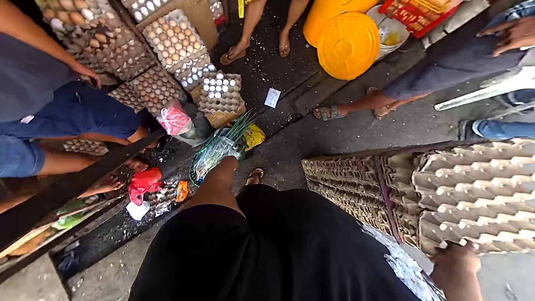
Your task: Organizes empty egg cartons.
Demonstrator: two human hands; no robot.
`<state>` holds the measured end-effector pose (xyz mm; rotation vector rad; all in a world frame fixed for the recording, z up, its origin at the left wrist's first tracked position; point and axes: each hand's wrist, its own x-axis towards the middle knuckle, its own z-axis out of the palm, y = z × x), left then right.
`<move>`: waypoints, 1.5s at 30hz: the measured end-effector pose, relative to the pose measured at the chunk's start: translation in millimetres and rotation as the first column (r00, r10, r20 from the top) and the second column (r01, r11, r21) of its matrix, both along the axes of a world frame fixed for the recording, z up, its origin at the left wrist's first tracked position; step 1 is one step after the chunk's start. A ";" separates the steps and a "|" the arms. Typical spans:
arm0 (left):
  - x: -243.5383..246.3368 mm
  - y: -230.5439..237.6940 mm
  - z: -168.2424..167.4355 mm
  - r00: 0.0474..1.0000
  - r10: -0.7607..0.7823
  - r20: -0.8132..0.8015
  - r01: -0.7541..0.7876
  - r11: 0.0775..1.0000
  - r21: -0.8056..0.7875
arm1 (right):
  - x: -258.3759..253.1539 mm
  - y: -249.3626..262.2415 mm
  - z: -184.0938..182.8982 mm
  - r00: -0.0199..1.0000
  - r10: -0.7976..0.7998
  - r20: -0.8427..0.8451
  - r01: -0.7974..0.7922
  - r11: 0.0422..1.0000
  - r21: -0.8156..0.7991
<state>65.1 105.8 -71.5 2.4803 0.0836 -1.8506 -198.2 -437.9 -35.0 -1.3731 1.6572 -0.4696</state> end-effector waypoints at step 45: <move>-89.8 -618.1 48.0 0.215 -0.345 0.914 0.890 0.455 -0.038 | -414.5 90.4 -186.4 0.971 0.043 -0.235 0.130 0.729 0.672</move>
